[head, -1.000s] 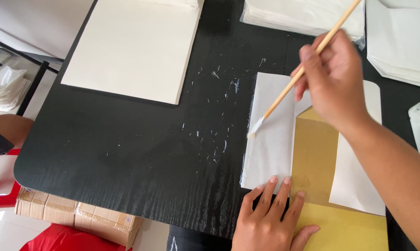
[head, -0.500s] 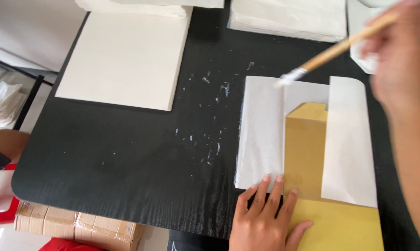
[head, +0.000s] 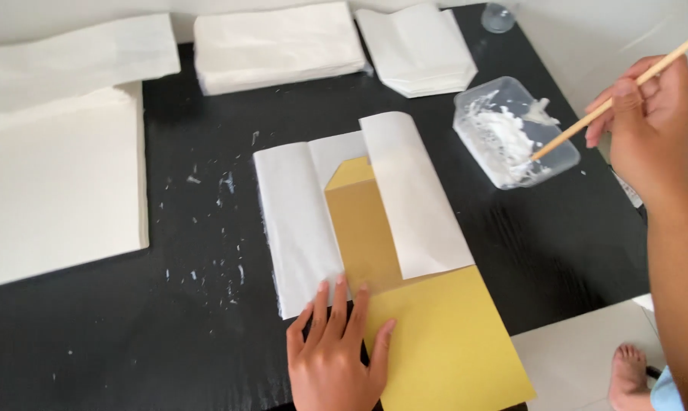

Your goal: Folding a white sheet of paper around a template and applying glue with a brush to form a tube.

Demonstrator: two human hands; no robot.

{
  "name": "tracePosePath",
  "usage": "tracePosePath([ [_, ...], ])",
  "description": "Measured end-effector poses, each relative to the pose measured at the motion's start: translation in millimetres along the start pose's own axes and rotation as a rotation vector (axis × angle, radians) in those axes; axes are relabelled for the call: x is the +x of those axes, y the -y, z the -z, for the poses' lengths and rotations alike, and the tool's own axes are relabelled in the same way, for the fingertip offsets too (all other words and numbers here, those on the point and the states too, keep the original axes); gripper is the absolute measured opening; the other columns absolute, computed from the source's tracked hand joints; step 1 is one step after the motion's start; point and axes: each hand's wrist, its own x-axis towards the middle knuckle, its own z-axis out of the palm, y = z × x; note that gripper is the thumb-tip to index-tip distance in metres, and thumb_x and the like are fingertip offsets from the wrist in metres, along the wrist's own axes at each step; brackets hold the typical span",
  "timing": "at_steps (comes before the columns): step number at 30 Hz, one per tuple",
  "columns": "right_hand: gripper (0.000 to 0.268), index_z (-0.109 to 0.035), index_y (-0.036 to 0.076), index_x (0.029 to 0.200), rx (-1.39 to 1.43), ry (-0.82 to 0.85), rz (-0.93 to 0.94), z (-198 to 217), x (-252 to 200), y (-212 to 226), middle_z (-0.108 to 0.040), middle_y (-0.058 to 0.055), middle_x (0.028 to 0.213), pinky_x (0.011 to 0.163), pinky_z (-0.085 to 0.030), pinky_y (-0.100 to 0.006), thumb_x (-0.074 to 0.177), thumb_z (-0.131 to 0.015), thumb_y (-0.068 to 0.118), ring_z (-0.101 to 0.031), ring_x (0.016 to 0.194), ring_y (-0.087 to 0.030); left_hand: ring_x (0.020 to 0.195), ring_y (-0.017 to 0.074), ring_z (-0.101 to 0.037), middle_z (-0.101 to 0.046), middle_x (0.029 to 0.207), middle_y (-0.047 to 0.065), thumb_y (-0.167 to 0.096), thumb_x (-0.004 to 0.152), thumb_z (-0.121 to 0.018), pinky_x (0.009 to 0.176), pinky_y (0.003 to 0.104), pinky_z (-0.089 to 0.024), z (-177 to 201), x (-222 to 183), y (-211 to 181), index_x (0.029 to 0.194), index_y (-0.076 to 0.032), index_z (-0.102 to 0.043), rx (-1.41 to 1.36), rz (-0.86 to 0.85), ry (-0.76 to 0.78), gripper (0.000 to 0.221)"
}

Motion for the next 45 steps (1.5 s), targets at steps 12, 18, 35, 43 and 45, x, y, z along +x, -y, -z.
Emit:
tracePosePath([
  [12,0.006,-0.033,0.006,0.133,0.207,-0.16,0.16,16,3,-49,-0.058,-0.025,0.103,0.06,-0.043,-0.032,0.139,-0.033,0.005,-0.051,0.065,-0.024,0.124,0.0263,-0.067,-0.073,0.129,0.007,-0.05,0.097,-0.06,0.098,0.038,-0.047,-6,-1,-2,0.121,-0.021,-0.075,0.039,0.01,-0.06,0.041],
  [18,0.015,-0.032,0.001,0.127,0.097,-0.06,0.098,4,-2,-40,-0.058,-0.026,0.098,0.064,-0.047,-0.036,0.135,-0.036,0.013,-0.052,0.061,-0.027,0.124,0.0265,-0.067,-0.072,0.131,0.007,-0.05,0.098,-0.058,0.097,0.038,-0.047,-5,-2,-1,0.122,-0.021,-0.074,0.025,0.013,-0.035,0.041],
  [35,0.013,-0.032,0.004,0.131,0.117,-0.072,0.093,-8,5,-33,-0.059,-0.025,0.104,0.064,-0.045,-0.033,0.137,-0.04,0.012,-0.052,0.062,-0.026,0.125,0.0271,-0.066,-0.072,0.132,0.008,-0.051,0.098,-0.06,0.099,0.038,-0.046,-4,-2,0,0.123,-0.02,-0.074,0.002,0.02,-0.03,0.043],
  [43,0.015,-0.055,0.012,0.121,0.277,-0.377,0.021,54,52,-260,-0.045,0.003,0.097,0.093,-0.038,-0.027,0.117,-0.04,0.01,-0.037,0.082,-0.011,0.125,0.028,-0.066,-0.072,0.131,0.009,-0.051,0.098,-0.059,0.099,0.039,-0.046,-2,0,0,0.12,-0.018,-0.075,-0.021,0.025,-0.024,0.042],
  [45,0.019,-0.052,0.015,0.119,0.38,-0.371,-0.026,37,52,-218,-0.038,0.006,0.093,0.081,-0.028,-0.023,0.11,-0.039,0.005,-0.029,0.08,-0.008,0.125,0.0286,-0.065,-0.072,0.131,0.01,-0.051,0.099,-0.059,0.099,0.039,-0.046,0,0,0,0.12,-0.018,-0.075,-0.024,0.038,-0.017,0.042],
])
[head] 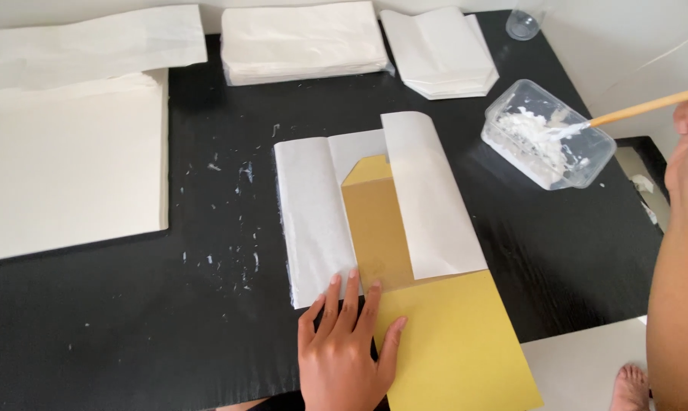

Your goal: Folding a white sheet of paper around a template and applying glue with a brush to form a tube.

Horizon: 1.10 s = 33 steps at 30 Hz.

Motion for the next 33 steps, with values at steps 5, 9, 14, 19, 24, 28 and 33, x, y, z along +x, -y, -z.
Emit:
tracePosePath([
  [5,0.03,-0.047,0.021,0.106,0.208,0.325,-0.095,-140,-69,170,-0.034,0.01,0.085,0.067,-0.024,-0.016,0.118,-0.045,0.05,-0.03,0.07,0.001,0.127,0.0325,-0.063,-0.07,0.132,0.014,-0.048,0.099,-0.061,0.099,0.043,-0.045,4,1,2,0.123,-0.014,-0.074,-0.074,-0.006,0.034,0.043],
  [9,0.031,-0.044,0.027,0.138,0.331,0.539,-0.129,-226,-115,244,-0.056,0.005,0.098,0.058,-0.036,-0.015,0.118,-0.05,0.05,-0.045,0.067,-0.004,0.128,0.0371,-0.06,-0.068,0.134,0.016,-0.047,0.101,-0.061,0.098,0.048,-0.045,10,3,3,0.125,-0.011,-0.072,-0.142,0.038,0.112,0.045],
  [14,0.025,-0.041,0.009,0.126,0.363,0.86,-0.158,-300,-158,284,-0.056,-0.013,0.088,0.059,-0.051,-0.029,0.108,-0.058,0.005,-0.055,0.064,-0.022,0.124,0.0417,-0.064,-0.069,0.132,0.023,-0.042,0.104,-0.057,0.097,0.049,-0.045,11,2,5,0.12,-0.004,-0.072,-0.2,0.017,-0.004,0.044],
  [19,0.028,-0.043,0.003,0.122,0.273,1.025,-0.117,-336,-186,299,-0.058,-0.014,0.085,0.058,-0.052,-0.031,0.102,-0.06,0.011,-0.056,0.063,-0.022,0.122,0.0405,-0.066,-0.069,0.132,0.022,-0.044,0.108,-0.051,0.096,0.048,-0.046,6,0,6,0.12,-0.004,-0.072,-0.193,0.04,-0.025,0.046],
  [24,0.029,-0.043,0.004,0.125,0.188,1.078,-0.118,-356,-186,289,-0.059,-0.014,0.087,0.062,-0.053,-0.031,0.102,-0.058,0.011,-0.057,0.066,-0.022,0.12,0.0396,-0.068,-0.071,0.132,0.022,-0.044,0.111,-0.047,0.096,0.047,-0.046,0,-5,6,0.121,-0.005,-0.073,-0.178,0.052,-0.041,0.048],
  [28,0.021,-0.038,0.003,0.126,0.215,0.989,0.02,-364,-168,274,-0.053,-0.016,0.088,0.066,-0.05,-0.031,0.112,-0.053,0.007,-0.054,0.066,-0.023,0.121,0.0395,-0.068,-0.071,0.132,0.022,-0.045,0.111,-0.047,0.097,0.047,-0.046,-2,-6,6,0.121,-0.006,-0.073,-0.185,0.05,-0.043,0.048],
  [33,0.027,-0.039,0.005,0.126,0.265,1.026,-0.083,-366,-174,276,-0.055,-0.013,0.089,0.061,-0.05,-0.031,0.107,-0.057,0.011,-0.053,0.059,-0.022,0.12,0.0385,-0.068,-0.073,0.129,0.021,-0.045,0.112,-0.044,0.097,0.046,-0.047,-5,-6,6,0.118,-0.006,-0.074,-0.176,0.06,-0.074,0.05],
])
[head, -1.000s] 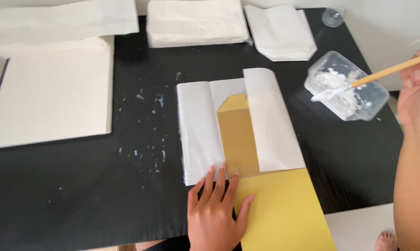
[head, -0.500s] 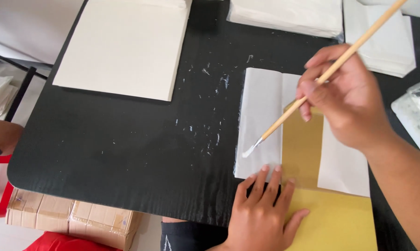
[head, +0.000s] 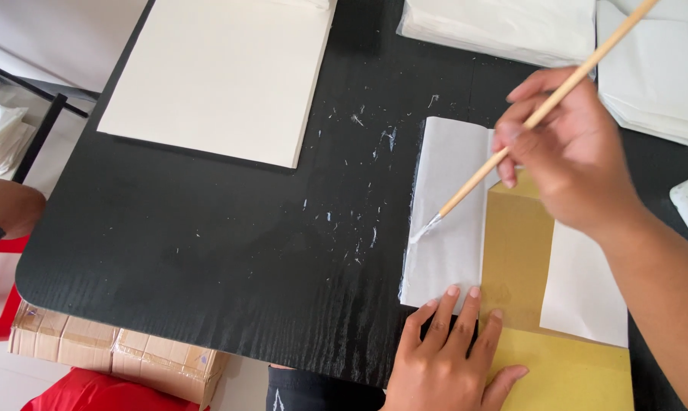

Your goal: Folding a white sheet of paper around a template and applying glue with a brush to form a tube.

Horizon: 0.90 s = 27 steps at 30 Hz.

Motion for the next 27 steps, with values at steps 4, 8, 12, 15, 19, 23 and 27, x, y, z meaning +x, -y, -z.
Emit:
tracePosePath([
  [4,0.02,-0.038,0.004,0.12,-0.128,-0.064,0.016,3,14,-11,-0.056,-0.015,0.089,0.058,-0.05,-0.028,0.111,-0.056,0.004,-0.055,0.058,-0.02,0.121,0.0382,-0.068,-0.072,0.128,0.02,-0.045,0.112,-0.044,0.097,0.046,-0.047,0,1,-1,0.119,-0.007,-0.073,-0.005,0.006,0.014,0.049],
  [8,0.025,-0.038,0.011,0.115,-0.062,-0.157,-0.052,5,25,-6,-0.049,-0.008,0.086,0.051,-0.049,-0.03,0.113,-0.062,0.007,-0.05,0.05,-0.017,0.121,0.0369,-0.068,-0.073,0.127,0.02,-0.046,0.113,-0.043,0.096,0.045,-0.048,1,3,-1,0.117,-0.007,-0.074,0.003,0.009,0.008,0.05],
  [12,0.023,-0.042,0.007,0.115,-0.092,-0.047,-0.14,-9,29,-10,-0.054,-0.013,0.084,0.044,-0.048,-0.026,0.108,-0.064,0.007,-0.056,0.05,-0.018,0.12,0.0371,-0.069,-0.074,0.126,0.02,-0.046,0.113,-0.043,0.096,0.045,-0.049,2,4,0,0.117,-0.007,-0.074,0.005,0.0,0.009,0.05],
  [15,0.025,-0.039,0.008,0.11,-0.192,-0.109,-0.125,-7,42,-20,-0.053,-0.01,0.081,0.05,-0.049,-0.026,0.11,-0.064,0.009,-0.054,0.047,-0.017,0.117,0.0365,-0.07,-0.075,0.125,0.019,-0.047,0.114,-0.04,0.094,0.044,-0.05,0,4,0,0.115,-0.008,-0.075,0.022,0.003,0.006,0.052],
  [19,0.028,-0.035,0.012,0.115,-0.169,-0.174,-0.103,1,53,-21,-0.053,-0.011,0.083,0.052,-0.049,-0.03,0.116,-0.063,0.014,-0.054,0.051,-0.018,0.117,0.0371,-0.07,-0.075,0.125,0.019,-0.046,0.114,-0.04,0.093,0.044,-0.05,0,4,0,0.116,-0.008,-0.075,0.015,0.004,-0.014,0.052],
  [23,0.027,-0.037,0.011,0.111,-0.176,-0.11,-0.123,-8,51,-18,-0.054,-0.012,0.08,0.054,-0.052,-0.028,0.114,-0.064,0.012,-0.055,0.051,-0.018,0.114,0.0363,-0.073,-0.076,0.123,0.019,-0.047,0.115,-0.038,0.092,0.043,-0.051,-4,3,1,0.111,-0.008,-0.077,0.021,-0.001,-0.059,0.054],
  [27,0.029,-0.033,0.011,0.112,-0.192,-0.163,-0.047,2,66,-35,-0.051,-0.01,0.081,0.049,-0.051,-0.03,0.117,-0.062,0.01,-0.055,0.05,-0.019,0.115,0.0362,-0.072,-0.076,0.123,0.019,-0.046,0.116,-0.036,0.092,0.043,-0.051,-4,2,1,0.112,-0.008,-0.076,0.024,0.003,-0.047,0.056],
])
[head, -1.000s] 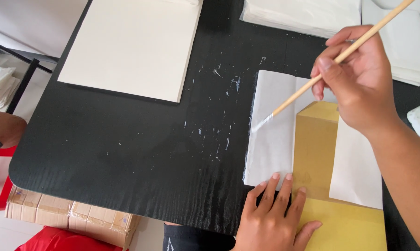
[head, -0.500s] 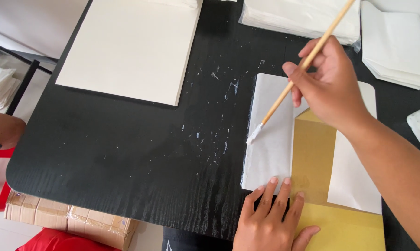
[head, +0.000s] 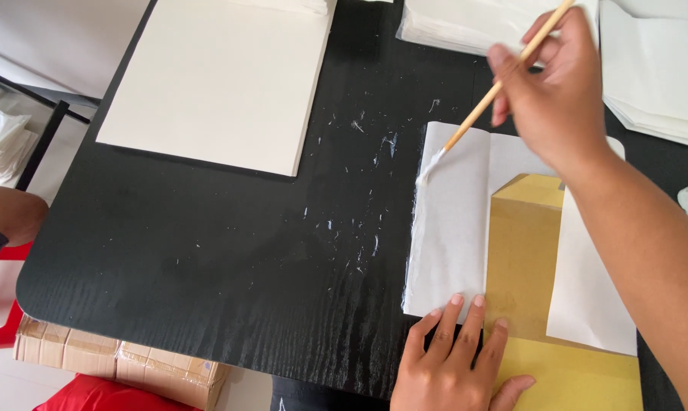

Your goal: Folding a white sheet of paper around a template and applying glue with a brush to form a tube.

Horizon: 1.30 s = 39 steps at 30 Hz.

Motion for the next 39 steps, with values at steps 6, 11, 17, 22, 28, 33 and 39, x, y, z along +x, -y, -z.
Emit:
tracePosePath([
  [6,0.029,-0.034,0.012,0.114,0.063,-0.035,-0.008,4,4,3,-0.052,-0.012,0.084,0.047,-0.049,-0.03,0.12,-0.062,0.01,-0.051,0.048,-0.019,0.114,0.0357,-0.073,-0.076,0.124,0.019,-0.047,0.116,-0.036,0.091,0.042,-0.051,-2,-1,1,0.112,-0.009,-0.076,0.022,-0.009,-0.009,0.056],
  [11,0.03,-0.032,0.011,0.111,-0.006,-0.075,0.108,0,11,-4,-0.052,-0.013,0.091,0.049,-0.052,-0.028,0.119,-0.06,0.003,-0.057,0.049,-0.021,0.114,0.0357,-0.073,-0.076,0.124,0.018,-0.048,0.115,-0.038,0.092,0.042,-0.05,-3,-2,1,0.113,-0.009,-0.077,0.017,-0.015,-0.006,0.055],
  [17,0.03,-0.032,0.012,0.112,0.079,-0.14,0.154,12,16,-8,-0.048,-0.013,0.093,0.049,-0.047,-0.029,0.122,-0.059,0.003,-0.048,0.054,-0.017,0.114,0.0356,-0.073,-0.076,0.124,0.018,-0.049,0.116,-0.037,0.09,0.042,-0.052,-6,-3,3,0.113,-0.01,-0.077,0.031,-0.029,-0.018,0.056],
  [22,0.032,-0.032,0.011,0.113,0.062,-0.094,0.157,6,18,-16,-0.049,-0.013,0.091,0.044,-0.047,-0.029,0.122,-0.061,0.003,-0.051,0.05,-0.019,0.114,0.0349,-0.073,-0.076,0.124,0.017,-0.05,0.115,-0.039,0.092,0.041,-0.051,-6,-3,2,0.112,-0.01,-0.077,0.032,-0.022,-0.019,0.054],
  [28,0.029,-0.031,0.004,0.117,-0.008,-0.171,0.393,15,32,-32,-0.041,-0.017,0.11,0.051,-0.052,-0.033,0.127,-0.058,0.003,-0.055,0.058,-0.024,0.114,0.0354,-0.074,-0.077,0.124,0.018,-0.049,0.115,-0.04,0.091,0.042,-0.053,-6,-4,2,0.112,-0.01,-0.078,0.025,-0.024,-0.033,0.054],
  [33,0.031,-0.033,0.01,0.113,0.123,-0.133,0.213,19,26,-25,-0.044,-0.014,0.094,0.051,-0.048,-0.03,0.129,-0.059,0.002,-0.048,0.057,-0.017,0.113,0.034,-0.074,-0.077,0.123,0.017,-0.05,0.115,-0.037,0.09,0.041,-0.053,-6,-3,3,0.11,-0.011,-0.077,0.037,-0.021,-0.046,0.056],
  [39,0.03,-0.03,0.007,0.111,-0.002,-0.142,0.297,15,28,-31,-0.043,-0.016,0.107,0.049,-0.05,-0.03,0.124,-0.057,0.005,-0.055,0.052,-0.023,0.113,0.0353,-0.073,-0.076,0.123,0.018,-0.049,0.115,-0.038,0.091,0.042,-0.052,-6,-2,2,0.112,-0.01,-0.077,0.032,-0.024,-0.023,0.055],
])
